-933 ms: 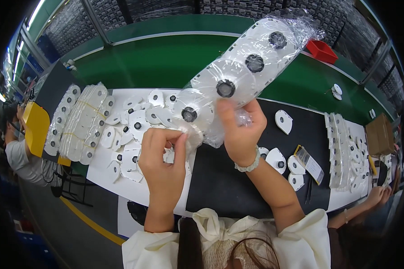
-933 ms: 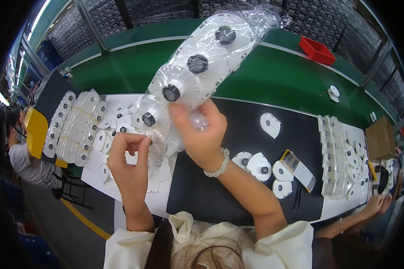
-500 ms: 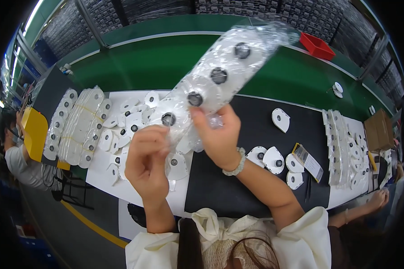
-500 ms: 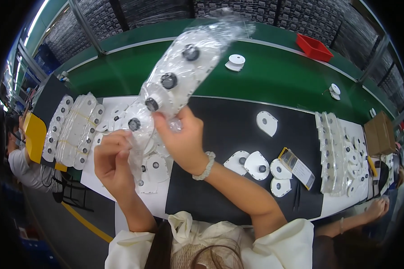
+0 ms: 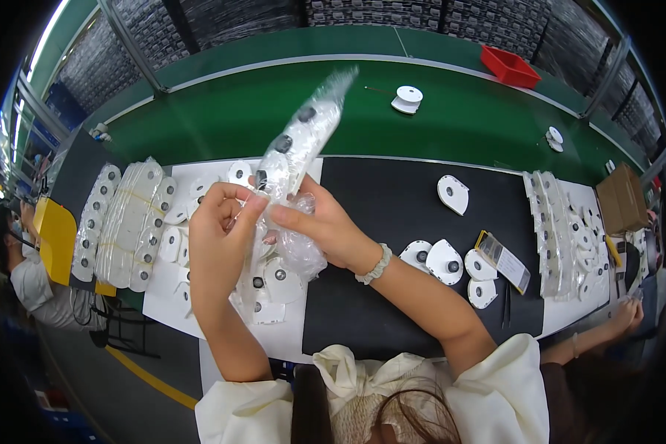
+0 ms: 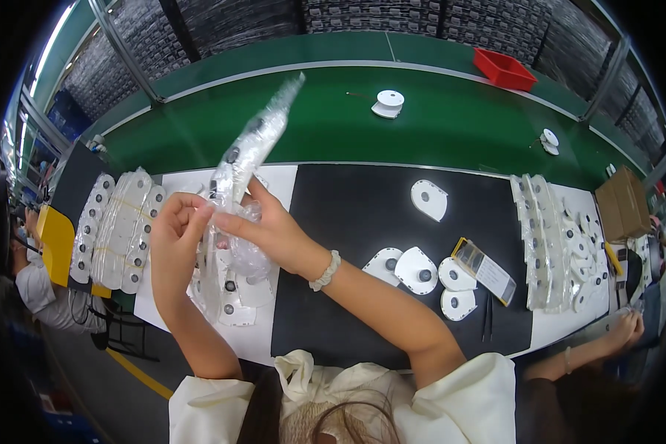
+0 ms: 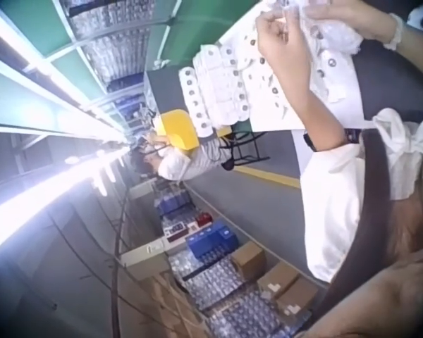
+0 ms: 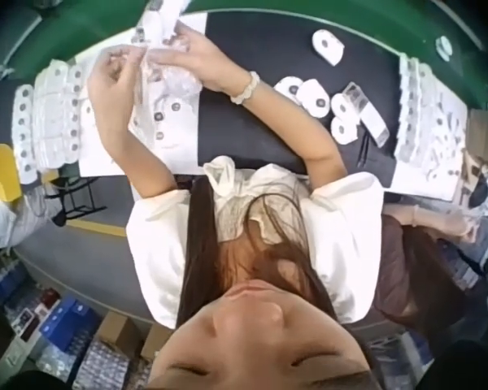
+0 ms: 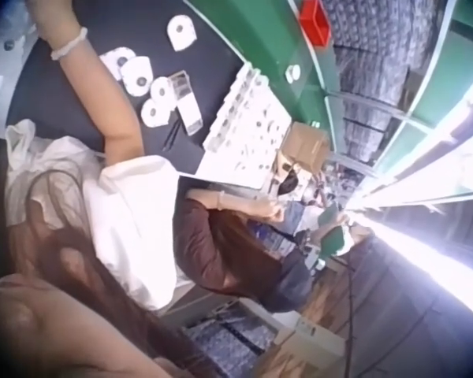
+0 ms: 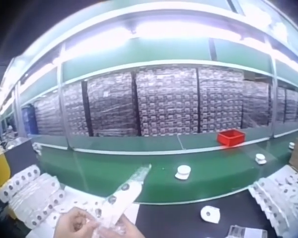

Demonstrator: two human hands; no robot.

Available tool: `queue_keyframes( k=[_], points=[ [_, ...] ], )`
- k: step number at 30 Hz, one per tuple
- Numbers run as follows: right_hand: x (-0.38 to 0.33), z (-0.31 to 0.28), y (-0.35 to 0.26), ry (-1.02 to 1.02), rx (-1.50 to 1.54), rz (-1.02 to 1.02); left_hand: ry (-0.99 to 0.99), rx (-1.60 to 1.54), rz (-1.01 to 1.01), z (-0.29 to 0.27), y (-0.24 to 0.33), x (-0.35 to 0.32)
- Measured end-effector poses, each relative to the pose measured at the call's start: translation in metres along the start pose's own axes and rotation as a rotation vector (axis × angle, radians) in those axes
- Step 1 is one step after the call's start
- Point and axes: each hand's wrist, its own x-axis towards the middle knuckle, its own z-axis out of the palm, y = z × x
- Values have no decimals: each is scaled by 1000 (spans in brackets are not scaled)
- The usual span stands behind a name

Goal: Packaging small white circular components into protective bubble wrap sleeves on an assembly line.

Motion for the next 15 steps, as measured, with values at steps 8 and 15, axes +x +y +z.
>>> queue_keyframes(
  k=[8, 15],
  points=[
    [6, -11, 6, -123, -395, -285, -453, -276, -59, -23, -11, 18],
    [11, -16, 11, -14, -168, -52, -34, 44, 599, 8, -14, -7]
  ],
)
